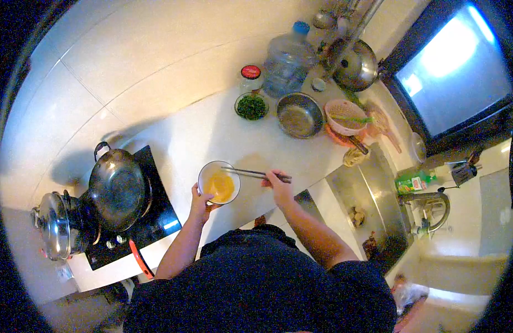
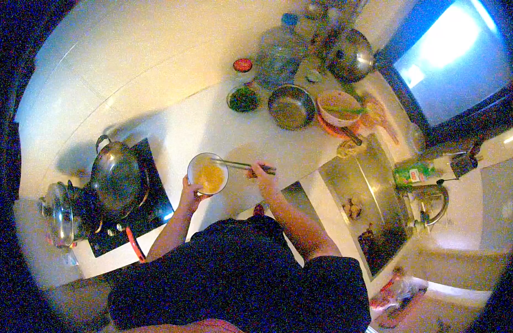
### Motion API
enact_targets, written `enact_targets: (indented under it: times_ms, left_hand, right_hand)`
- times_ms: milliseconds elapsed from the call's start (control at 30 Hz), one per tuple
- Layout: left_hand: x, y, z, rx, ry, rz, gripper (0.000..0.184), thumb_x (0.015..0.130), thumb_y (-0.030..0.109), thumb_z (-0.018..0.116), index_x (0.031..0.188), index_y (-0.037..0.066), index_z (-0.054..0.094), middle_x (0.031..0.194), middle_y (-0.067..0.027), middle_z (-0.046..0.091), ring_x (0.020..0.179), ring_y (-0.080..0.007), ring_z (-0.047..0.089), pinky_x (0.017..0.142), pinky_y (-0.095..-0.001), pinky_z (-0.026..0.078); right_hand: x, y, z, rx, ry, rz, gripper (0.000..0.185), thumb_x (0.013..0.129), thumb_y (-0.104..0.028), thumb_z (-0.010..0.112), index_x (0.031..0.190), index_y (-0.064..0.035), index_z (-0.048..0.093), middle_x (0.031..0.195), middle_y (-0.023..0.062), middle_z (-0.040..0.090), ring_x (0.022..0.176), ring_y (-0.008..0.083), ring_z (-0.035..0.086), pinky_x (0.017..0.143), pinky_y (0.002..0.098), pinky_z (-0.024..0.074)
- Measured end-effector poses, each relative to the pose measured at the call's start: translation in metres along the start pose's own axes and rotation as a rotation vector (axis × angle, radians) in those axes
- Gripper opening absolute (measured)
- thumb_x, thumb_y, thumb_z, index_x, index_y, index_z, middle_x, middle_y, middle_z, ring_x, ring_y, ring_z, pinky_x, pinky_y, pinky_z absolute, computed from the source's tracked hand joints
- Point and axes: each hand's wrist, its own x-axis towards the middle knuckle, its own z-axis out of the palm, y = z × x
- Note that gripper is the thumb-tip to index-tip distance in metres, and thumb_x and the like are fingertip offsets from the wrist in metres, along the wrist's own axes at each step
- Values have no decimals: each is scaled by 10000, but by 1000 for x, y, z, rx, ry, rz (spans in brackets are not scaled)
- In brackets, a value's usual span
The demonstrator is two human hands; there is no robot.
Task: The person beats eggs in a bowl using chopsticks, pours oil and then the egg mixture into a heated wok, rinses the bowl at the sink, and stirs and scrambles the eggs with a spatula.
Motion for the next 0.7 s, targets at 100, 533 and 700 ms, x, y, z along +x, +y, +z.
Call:
enact_targets:
  times_ms: [100, 533, 700]
  left_hand:
    - [-2, 7, 6, -5, -11, 17, 741, 661, -24, 538, 1273, 172, 168, 1205, -160, 360, 1030, -365, 478, 667, -520, 535]
    - [1, 4, 2, -2, -10, 27, 736, 662, -7, 554, 1266, 171, 172, 1206, -171, 345, 1030, -373, 485, 664, -526, 534]
    - [-6, 13, 11, -62, -18, -14, 756, 662, 8, 570, 1275, 176, 161, 1218, -166, 342, 1056, -370, 469, 694, -528, 526]
  right_hand:
    - [-11, -10, 7, -4, -87, 69, 132, 815, -127, 586, 733, -24, 585, 648, 64, 591, 574, 153, 577, 558, 285, 485]
    - [-8, -16, 12, 52, -26, 101, 112, 807, -98, 587, 720, -29, 584, 640, 57, 590, 552, 152, 578, 528, 287, 488]
    - [10, 2, -4, 58, 93, 2, 159, 827, -156, 571, 712, -47, 589, 634, 42, 591, 573, 132, 573, 566, 262, 473]
